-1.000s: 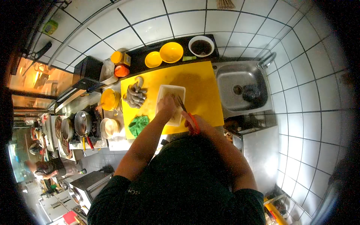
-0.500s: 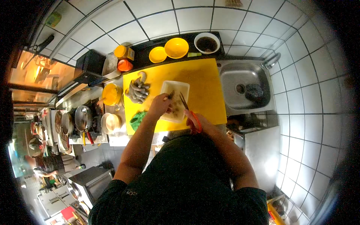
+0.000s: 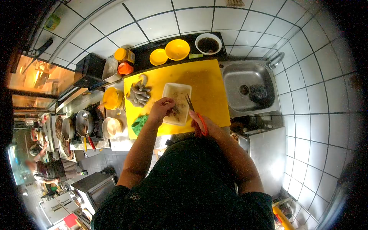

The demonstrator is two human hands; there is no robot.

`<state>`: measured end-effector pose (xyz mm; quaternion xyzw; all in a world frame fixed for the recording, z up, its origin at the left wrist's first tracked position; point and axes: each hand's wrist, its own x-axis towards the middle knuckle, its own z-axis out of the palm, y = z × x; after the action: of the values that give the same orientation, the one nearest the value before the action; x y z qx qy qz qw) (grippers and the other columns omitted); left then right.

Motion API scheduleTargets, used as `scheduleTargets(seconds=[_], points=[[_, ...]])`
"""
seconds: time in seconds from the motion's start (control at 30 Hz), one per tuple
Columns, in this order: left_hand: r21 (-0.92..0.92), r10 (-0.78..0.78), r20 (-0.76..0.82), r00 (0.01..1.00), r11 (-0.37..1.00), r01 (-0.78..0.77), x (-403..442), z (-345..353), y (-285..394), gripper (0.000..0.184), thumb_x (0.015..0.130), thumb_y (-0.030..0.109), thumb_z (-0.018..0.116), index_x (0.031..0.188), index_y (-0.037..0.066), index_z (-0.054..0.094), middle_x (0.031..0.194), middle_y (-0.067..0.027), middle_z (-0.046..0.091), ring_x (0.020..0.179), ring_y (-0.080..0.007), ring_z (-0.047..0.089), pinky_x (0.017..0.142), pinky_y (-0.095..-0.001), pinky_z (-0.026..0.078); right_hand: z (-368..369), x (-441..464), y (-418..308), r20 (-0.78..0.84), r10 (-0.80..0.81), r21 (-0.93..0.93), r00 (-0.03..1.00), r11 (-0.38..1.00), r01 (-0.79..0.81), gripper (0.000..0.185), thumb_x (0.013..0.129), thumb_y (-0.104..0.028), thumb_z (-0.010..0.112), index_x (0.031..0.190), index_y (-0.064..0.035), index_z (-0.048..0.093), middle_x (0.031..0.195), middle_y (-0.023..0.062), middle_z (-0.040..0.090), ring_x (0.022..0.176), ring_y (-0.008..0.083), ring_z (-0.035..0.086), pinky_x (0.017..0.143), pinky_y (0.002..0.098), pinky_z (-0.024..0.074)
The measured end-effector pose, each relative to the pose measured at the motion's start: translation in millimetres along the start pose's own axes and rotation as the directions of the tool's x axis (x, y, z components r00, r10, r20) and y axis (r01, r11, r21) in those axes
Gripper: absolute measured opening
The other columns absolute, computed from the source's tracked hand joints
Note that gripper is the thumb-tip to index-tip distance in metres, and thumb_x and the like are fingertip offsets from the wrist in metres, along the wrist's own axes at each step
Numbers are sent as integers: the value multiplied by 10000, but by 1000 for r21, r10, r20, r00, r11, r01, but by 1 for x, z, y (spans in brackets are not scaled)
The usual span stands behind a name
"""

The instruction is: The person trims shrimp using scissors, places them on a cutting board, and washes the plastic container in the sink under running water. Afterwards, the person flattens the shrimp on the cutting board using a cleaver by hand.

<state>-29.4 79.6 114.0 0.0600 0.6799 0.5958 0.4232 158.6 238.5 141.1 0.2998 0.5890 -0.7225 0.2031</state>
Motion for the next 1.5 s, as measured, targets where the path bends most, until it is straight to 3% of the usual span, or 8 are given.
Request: scheduleTargets(seconds=[0.17, 0.37, 0.67, 0.87, 0.97, 1.17, 1.27, 1.5], points=[[58, 29, -43, 999, 998, -26, -7, -1, 6, 397, 830, 84, 729, 1178, -65, 609, 856, -110, 683, 655, -159, 636, 595, -266, 513, 1, 2, -2, 2, 1, -45, 1000, 999, -1, 704, 986, -667, 329, 851, -20, 573, 624, 78, 560, 551, 197, 591, 532, 292, 475], [-17, -9, -9, 1000, 1000, 9, -5, -5, 10, 343, 843, 43, 694, 1138, -105, 598, 943, -141, 679, 781, -199, 666, 681, -297, 563, 5, -10, -18, 13, -22, -76, 1000, 997, 23, 730, 970, -696, 330, 876, -18, 585, 659, 76, 572, 598, 188, 585, 586, 291, 476], [-412, -9, -150, 989, 910, -54, -4, 4, 10, 265, 891, 8, 632, 1131, -88, 571, 1052, -160, 655, 868, -253, 682, 796, -329, 582, 10, 0, -5, 19, 80, -66, 997, 995, -79, 743, 955, -719, 339, 885, -22, 586, 622, 59, 553, 561, 183, 567, 539, 294, 455], [-539, -47, -124, 991, 842, -27, -10, 16, -2, 251, 906, 2, 616, 1141, -77, 575, 1050, -148, 659, 887, -253, 676, 810, -334, 579, 18, 14, -4, 25, 85, -150, 996, 985, -81, 738, 946, -726, 360, 888, -22, 575, 627, 79, 566, 527, 188, 559, 499, 298, 442], [-541, -55, -96, 994, 841, -6, -9, 20, -10, 252, 906, 0, 618, 1144, -72, 575, 1056, -146, 657, 880, -248, 672, 807, -335, 578, 21, 21, -6, 25, 141, -155, 990, 979, -135, 729, 938, -725, 388, 876, -21, 571, 623, 87, 562, 505, 196, 562, 484, 317, 449], [-545, -66, -138, 988, 838, -20, -12, 25, -14, 253, 902, 13, 632, 1137, -63, 580, 1021, -135, 658, 860, -240, 666, 788, -334, 574, 21, 30, 2, -2, 101, -183, 995, 978, -100, 720, 930, -720, 426, 820, -26, 582, 598, 71, 540, 488, 197, 558, 488, 334, 475], [-560, -81, -171, 982, 828, -29, -15, 27, -8, 248, 902, 13, 632, 1133, -63, 583, 1002, -139, 659, 843, -237, 667, 776, -335, 576, 18, 30, 7, 16, -10, -256, 1000, 967, 14, 719, 922, -726, 438, 781, -36, 584, 586, 65, 531, 486, 192, 549, 481, 319, 471], [-518, -70, -171, 983, 855, -29, -7, 15, -17, 237, 895, -3, 634, 1116, -70, 584, 983, -141, 661, 809, -233, 669, 730, -319, 584, 17, 24, -2, -11, 86, -243, 996, 966, -86, 689, 932, -711, 442, 804, -48, 579, 587, 53, 515, 485, 185, 529, 491, 314, 463]])
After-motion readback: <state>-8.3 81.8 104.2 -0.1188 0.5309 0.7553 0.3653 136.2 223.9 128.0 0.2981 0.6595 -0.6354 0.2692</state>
